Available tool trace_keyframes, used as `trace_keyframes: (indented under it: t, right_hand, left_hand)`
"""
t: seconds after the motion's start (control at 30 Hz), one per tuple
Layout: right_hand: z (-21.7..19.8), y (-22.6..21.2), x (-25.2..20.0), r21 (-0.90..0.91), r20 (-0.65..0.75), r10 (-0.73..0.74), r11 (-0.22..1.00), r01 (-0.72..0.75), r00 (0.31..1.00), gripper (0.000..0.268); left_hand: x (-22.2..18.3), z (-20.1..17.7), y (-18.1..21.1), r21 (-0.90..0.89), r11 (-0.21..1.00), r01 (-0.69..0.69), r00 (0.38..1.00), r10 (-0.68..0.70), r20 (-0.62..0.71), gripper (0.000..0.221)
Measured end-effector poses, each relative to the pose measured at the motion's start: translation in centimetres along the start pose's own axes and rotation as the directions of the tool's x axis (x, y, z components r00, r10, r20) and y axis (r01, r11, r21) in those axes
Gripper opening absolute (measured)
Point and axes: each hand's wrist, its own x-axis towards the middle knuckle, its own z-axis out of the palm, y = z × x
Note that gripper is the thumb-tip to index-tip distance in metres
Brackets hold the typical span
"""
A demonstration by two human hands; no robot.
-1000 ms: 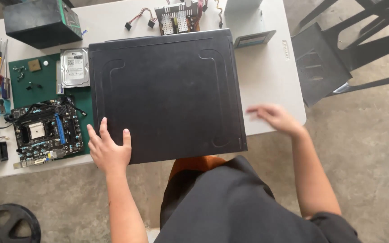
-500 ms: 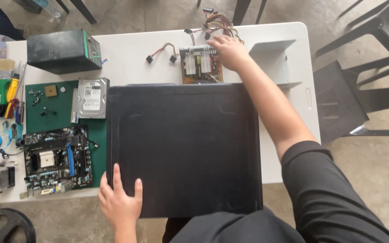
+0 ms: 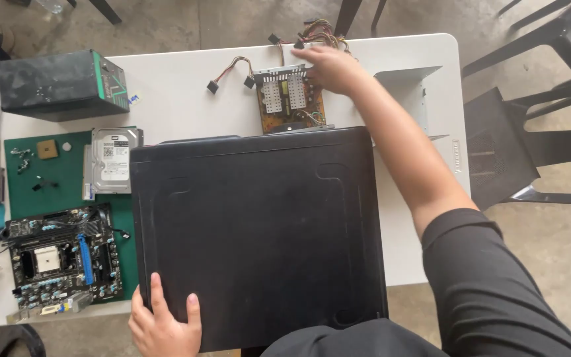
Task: Aligning and installing the side panel of a desktop computer case using a screwdriver.
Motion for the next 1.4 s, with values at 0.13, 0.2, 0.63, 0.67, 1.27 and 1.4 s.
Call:
trace_keyframes:
  t: [0.13, 0.2, 0.63, 0.67, 1.27, 1.4]
  right_hand:
    - [0.4, 2.1, 0.9, -0.118, 0.071, 0.035, 0.993, -0.027, 0.997, 0.075]
    - [0.4, 3.5, 1.1, 0.019, 0.040, 0.088, 0.996, -0.089, 0.995, 0.060]
    - [-1.6, 14.9, -5.4, -0.033, -0.042, 0.179, 0.983, -0.181, 0.983, 0.088]
    - [-1.4, 15.7, -5.9, -0.040, -0.068, 0.177, 0.983, -0.180, 0.982, 0.086]
    - [-1.4, 19.6, -12.3, 0.077, -0.175, 0.358, 0.934, -0.350, 0.917, 0.077]
    - [-0.4, 19.5, -12.2, -0.062, -0.263, 0.228, 0.966, -0.252, 0.938, 0.066]
  left_hand:
    - [0.0, 0.7, 0.0, -0.036, 0.999, -0.014, 1.000, 0.014, -0.022, 0.072]
    - [-0.2, 1.2, -0.2, -0.117, 0.992, -0.037, 0.997, 0.028, -0.076, 0.070]
    - [-0.1, 0.9, 0.1, -0.140, 0.990, -0.029, 0.999, 0.023, -0.046, 0.069]
    - [-0.2, 0.9, 0.2, -0.130, 0.991, -0.023, 0.999, 0.018, -0.044, 0.070]
    - [2.5, 0.9, 4.0, 0.044, 0.997, 0.068, 0.998, -0.068, 0.001, 0.073]
    - [4.3, 1.4, 4.4, -0.004, 0.998, 0.064, 0.997, -0.064, 0.047, 0.076]
